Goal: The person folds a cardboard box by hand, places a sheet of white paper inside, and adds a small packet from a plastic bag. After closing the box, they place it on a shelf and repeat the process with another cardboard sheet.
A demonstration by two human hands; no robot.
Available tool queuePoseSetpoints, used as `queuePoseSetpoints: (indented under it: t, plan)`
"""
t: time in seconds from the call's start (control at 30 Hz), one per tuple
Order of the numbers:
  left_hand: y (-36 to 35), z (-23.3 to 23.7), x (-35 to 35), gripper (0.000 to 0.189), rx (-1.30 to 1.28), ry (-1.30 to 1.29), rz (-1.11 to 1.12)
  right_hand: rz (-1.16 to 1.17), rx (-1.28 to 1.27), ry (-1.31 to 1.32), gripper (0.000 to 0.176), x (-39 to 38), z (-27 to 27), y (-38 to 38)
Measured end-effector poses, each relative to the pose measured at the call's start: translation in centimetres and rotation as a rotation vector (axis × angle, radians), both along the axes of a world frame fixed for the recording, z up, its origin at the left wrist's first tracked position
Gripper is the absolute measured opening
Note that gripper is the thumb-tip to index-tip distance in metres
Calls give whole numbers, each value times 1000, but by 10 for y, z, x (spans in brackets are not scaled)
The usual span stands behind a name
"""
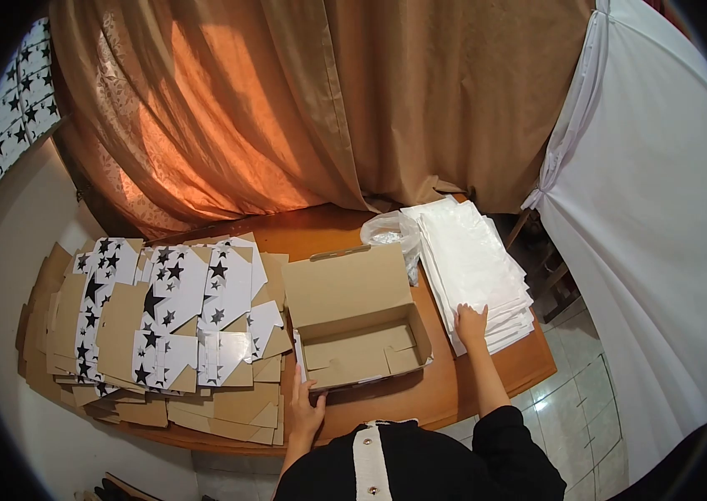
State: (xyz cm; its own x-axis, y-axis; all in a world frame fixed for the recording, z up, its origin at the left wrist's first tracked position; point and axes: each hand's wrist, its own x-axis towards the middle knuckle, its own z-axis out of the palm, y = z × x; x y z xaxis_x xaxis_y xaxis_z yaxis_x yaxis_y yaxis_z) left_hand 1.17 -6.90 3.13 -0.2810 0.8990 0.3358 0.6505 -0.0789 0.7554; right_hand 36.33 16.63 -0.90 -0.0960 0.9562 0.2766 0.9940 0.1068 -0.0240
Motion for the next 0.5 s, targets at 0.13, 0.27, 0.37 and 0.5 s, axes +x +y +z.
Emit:
queuePoseSetpoints:
  t: [0.13, 0.27, 0.37, 0.5]
  plan:
    - [0, 2, 1, 33, -2, 10, 0, -81, 45, 224, 16, -4, 12, -7]
    - [-1, 4, 0, 34, -20, 3, -6, -121, 84, 288, 21, -3, 17, -3]
    - [-1, 5, -1, 34, -15, 8, -14, -174, 8, 403, 25, -6, 29, -5]
    - [1, 8, 2, 34, 50, 33, -5, -165, 24, 479, 27, -1, 18, 6]
